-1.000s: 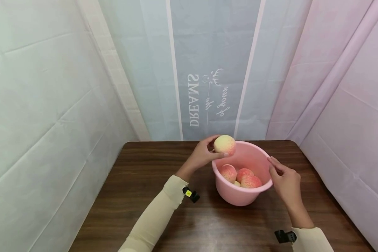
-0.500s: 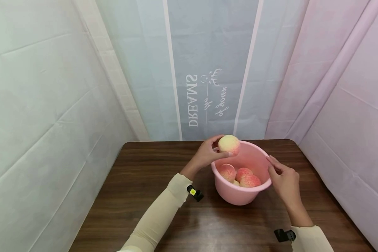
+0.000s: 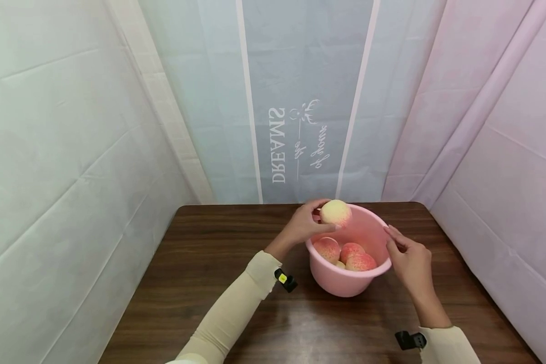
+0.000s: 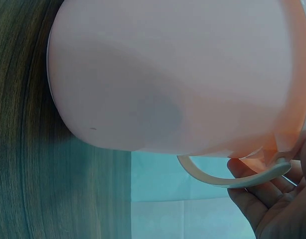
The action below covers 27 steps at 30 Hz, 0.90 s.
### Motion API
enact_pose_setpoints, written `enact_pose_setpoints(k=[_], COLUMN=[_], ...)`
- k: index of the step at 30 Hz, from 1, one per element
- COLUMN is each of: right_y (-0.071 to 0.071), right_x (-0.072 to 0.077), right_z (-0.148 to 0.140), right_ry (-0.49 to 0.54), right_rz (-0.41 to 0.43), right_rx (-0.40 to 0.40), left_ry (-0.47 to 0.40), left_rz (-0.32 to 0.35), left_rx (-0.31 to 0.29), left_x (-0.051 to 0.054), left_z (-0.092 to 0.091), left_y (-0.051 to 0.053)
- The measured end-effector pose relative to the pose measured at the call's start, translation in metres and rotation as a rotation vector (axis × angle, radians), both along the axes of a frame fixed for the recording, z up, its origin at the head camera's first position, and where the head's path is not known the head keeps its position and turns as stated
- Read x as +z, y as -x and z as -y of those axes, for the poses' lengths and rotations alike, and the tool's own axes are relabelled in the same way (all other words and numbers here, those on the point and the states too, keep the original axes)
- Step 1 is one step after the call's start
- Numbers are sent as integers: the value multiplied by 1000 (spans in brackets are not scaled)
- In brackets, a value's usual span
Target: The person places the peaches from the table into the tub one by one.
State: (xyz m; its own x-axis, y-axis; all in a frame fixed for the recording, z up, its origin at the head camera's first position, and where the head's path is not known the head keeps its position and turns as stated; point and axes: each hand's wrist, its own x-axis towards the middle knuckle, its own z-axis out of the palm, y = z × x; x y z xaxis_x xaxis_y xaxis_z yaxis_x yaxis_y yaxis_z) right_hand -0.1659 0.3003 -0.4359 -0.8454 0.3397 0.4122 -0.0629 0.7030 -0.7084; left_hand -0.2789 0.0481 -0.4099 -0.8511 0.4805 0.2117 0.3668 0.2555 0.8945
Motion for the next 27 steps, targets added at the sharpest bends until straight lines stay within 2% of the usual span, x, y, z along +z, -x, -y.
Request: enact_pose_setpoints(k=[12, 27], right_y=[-2, -3], right_x=[-4, -6], right_z=[0, -1], right_ry=[8, 21], right_rz=[-18, -21], right_rx=[-4, 5], left_ry=[82, 13], left_rz=[6, -2], left_rx=[18, -16], left_x=[1, -2], left_z=[-4, -4], left_y=[-4, -5])
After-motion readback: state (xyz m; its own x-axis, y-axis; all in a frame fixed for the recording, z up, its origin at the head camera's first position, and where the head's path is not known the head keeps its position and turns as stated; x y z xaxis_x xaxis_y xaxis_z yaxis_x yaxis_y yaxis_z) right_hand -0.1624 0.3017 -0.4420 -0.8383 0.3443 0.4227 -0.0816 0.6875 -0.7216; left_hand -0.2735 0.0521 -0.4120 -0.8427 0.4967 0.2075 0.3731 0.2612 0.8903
